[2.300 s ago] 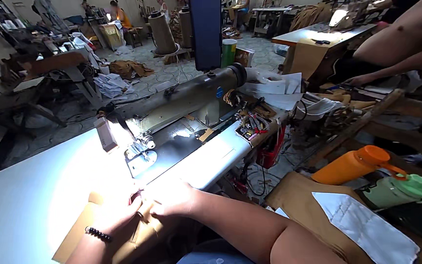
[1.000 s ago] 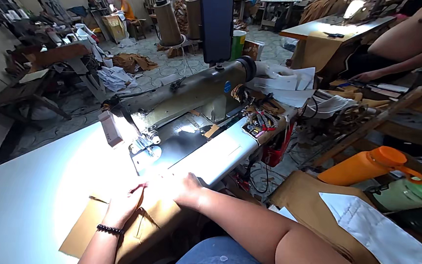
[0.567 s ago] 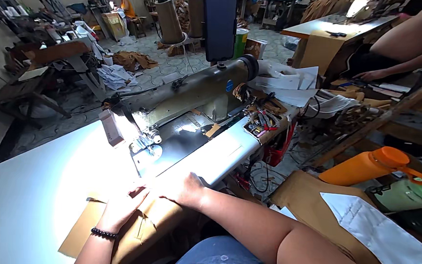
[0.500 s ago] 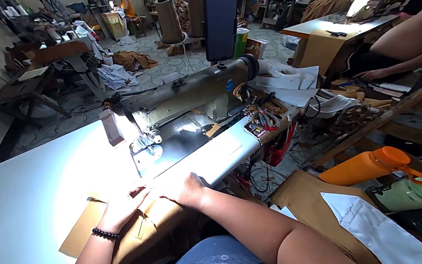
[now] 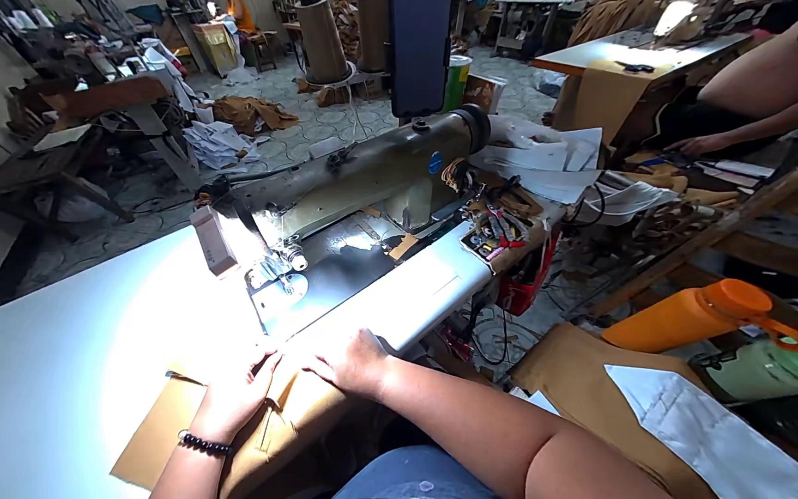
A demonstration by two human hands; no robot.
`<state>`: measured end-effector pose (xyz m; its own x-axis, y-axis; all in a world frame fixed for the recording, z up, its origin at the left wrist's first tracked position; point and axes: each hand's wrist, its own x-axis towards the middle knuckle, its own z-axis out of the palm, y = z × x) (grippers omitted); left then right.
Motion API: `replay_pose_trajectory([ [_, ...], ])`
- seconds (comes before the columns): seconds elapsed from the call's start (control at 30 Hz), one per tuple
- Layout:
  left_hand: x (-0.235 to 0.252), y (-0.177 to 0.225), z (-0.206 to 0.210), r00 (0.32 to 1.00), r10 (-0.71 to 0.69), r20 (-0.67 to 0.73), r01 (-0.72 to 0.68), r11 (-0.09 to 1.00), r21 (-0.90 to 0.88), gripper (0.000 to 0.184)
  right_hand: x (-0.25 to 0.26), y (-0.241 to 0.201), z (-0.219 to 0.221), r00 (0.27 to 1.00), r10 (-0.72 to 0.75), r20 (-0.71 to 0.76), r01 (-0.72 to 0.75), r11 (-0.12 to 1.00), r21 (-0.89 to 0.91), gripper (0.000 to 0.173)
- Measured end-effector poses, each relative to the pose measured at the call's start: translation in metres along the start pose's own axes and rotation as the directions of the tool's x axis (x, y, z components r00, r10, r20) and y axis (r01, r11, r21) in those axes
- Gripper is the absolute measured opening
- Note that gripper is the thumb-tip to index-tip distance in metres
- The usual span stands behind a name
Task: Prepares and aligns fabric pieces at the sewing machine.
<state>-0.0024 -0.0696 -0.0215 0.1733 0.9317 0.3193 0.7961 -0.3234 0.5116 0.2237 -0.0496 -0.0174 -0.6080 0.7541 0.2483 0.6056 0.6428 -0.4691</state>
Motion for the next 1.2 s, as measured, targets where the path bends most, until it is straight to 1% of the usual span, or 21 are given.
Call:
replay_pose_trajectory([
  [0.07,0.0,-0.001,0.0,1.0,0.006,0.0,-0.006,1.0,0.008,0.032,-0.001,0.0,0.003,0.999,-0.027,-0.019,0.026,0.998,-0.05,0.044],
  [0.27,0.0,-0.001,-0.001,1.0,-0.004,-0.003,0.004,1.0,-0.025,0.033,-0.003,-0.001,0.006,0.994,-0.055,-0.097,0.046,0.994,-0.095,0.043],
  [0.33,0.001,0.002,-0.003,1.0,-0.025,0.004,0.026,0.999,-0.047,0.033,0.0,-0.005,-0.001,1.0,0.014,0.021,-0.013,0.999,-0.033,0.046],
  [0.37,0.001,0.003,-0.003,0.999,-0.04,0.013,0.041,0.998,-0.055,0.033,0.003,-0.007,-0.007,0.992,0.049,0.118,-0.048,0.999,-0.009,0.048],
  [0.4,0.002,0.002,-0.003,0.999,-0.049,0.017,0.05,0.997,-0.059,0.033,0.007,-0.008,-0.013,0.969,0.088,0.231,-0.09,0.996,-0.002,0.05],
  [0.43,0.003,0.001,-0.003,0.999,-0.048,0.018,0.049,0.997,-0.061,0.034,0.01,-0.009,-0.016,0.943,0.12,0.311,-0.125,0.992,-0.002,0.052],
  [0.5,0.005,-0.005,-0.002,1.0,-0.02,0.009,0.02,0.999,-0.042,0.036,0.014,-0.007,-0.013,0.925,0.149,0.351,-0.163,0.987,0.012,0.052],
  [0.57,0.009,-0.004,-0.004,1.0,-0.013,0.018,0.013,0.999,-0.032,0.036,0.014,-0.007,-0.012,0.934,0.145,0.327,-0.169,0.985,0.044,0.049],
  [0.67,0.021,0.009,-0.02,0.975,-0.138,0.177,0.143,0.99,-0.017,0.029,0.016,-0.007,-0.014,0.942,0.131,0.309,-0.158,0.985,0.066,0.048],
  [0.73,0.034,0.014,-0.03,0.924,-0.242,0.295,0.245,0.969,0.028,0.026,0.017,-0.005,-0.011,0.946,0.13,0.298,-0.154,0.986,0.06,0.05],
  [0.8,0.046,0.008,-0.034,0.877,-0.291,0.382,0.276,0.957,0.094,0.03,0.018,-0.004,-0.01,0.947,0.13,0.293,-0.155,0.986,0.064,0.05],
  [0.87,0.056,0.003,-0.035,0.837,-0.333,0.434,0.281,0.942,0.18,0.036,0.018,-0.005,-0.01,0.951,0.13,0.281,-0.156,0.985,0.072,0.049],
  [0.93,0.062,0.001,-0.032,0.801,-0.376,0.466,0.299,0.925,0.232,0.035,0.019,-0.006,-0.011,0.95,0.134,0.281,-0.161,0.984,0.077,0.048],
  [1.03,0.065,0.018,-0.03,0.781,-0.428,0.455,0.3,0.896,0.328,0.032,0.02,-0.009,-0.015,0.951,0.128,0.283,-0.161,0.983,0.094,0.046],
  [1.07,0.064,0.029,-0.03,0.793,-0.44,0.422,0.304,0.885,0.353,0.03,0.021,-0.008,-0.014,0.951,0.122,0.283,-0.153,0.984,0.092,0.046],
  [1.13,0.052,0.049,-0.025,0.84,-0.426,0.335,0.293,0.877,0.381,0.023,0.02,-0.008,-0.011,0.965,0.105,0.24,-0.128,0.988,0.083,0.046],
  [1.17,0.04,0.057,-0.017,0.883,-0.391,0.259,0.268,0.874,0.405,0.022,0.02,-0.01,-0.012,0.968,0.103,0.227,-0.123,0.99,0.073,0.047],
  [1.2,0.026,0.06,-0.005,0.929,-0.332,0.164,0.239,0.876,0.419,0.023,0.02,-0.012,-0.015,0.963,0.111,0.246,-0.129,0.99,0.057,0.047],
])
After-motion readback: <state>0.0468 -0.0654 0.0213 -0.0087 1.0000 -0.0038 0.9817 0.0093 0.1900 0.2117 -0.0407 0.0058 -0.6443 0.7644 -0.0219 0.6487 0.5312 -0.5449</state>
